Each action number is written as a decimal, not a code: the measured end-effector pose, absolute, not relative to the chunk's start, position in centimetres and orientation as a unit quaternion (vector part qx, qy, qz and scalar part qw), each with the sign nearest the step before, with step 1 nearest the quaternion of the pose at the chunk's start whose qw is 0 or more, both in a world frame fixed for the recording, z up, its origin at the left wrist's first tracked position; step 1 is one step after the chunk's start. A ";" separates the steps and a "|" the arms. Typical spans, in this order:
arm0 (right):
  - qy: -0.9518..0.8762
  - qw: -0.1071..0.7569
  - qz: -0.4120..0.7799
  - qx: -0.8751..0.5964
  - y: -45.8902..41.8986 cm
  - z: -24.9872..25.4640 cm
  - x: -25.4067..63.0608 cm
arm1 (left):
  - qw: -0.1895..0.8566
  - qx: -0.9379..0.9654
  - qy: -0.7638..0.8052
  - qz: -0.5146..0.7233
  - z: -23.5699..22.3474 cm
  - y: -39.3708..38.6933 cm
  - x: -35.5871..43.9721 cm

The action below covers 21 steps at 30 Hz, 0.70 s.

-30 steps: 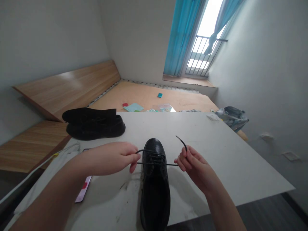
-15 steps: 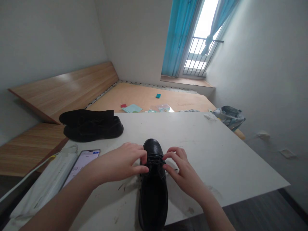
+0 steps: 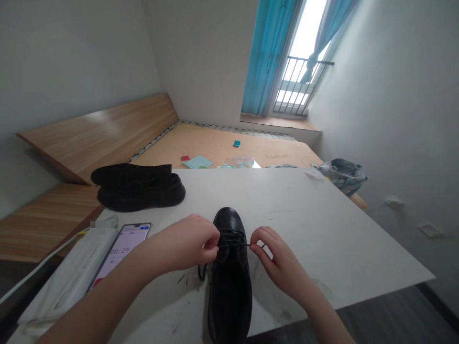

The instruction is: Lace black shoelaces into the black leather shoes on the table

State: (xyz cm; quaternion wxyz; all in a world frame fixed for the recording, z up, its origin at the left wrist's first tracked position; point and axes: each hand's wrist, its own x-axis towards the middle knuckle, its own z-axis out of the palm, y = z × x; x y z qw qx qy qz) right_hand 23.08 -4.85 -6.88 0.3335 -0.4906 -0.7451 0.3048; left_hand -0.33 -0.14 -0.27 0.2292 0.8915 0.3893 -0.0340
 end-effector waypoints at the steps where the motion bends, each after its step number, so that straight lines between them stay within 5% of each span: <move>1: -0.717 0.345 0.351 -0.493 -4.9 -7.0 23.1 | 0.250 0.882 0.398 -0.038 -0.3 0.0 -0.5; 5: -0.549 0.401 0.586 -0.442 -5.1 -7.4 23.0 | 0.430 0.807 0.403 -0.045 -0.4 0.8 -0.8; 7: -0.544 0.395 0.600 -0.435 -5.2 -7.4 23.1 | 0.494 0.764 0.414 -0.030 -0.5 1.2 -0.7; 15: -0.790 0.296 0.171 -0.509 -5.5 -7.6 23.1 | 0.357 0.808 0.468 -0.002 -1.1 1.9 -0.6; 21: -0.727 0.401 0.048 -0.556 -4.2 -7.8 21.5 | 0.334 0.823 0.456 -0.046 -0.7 1.8 -1.6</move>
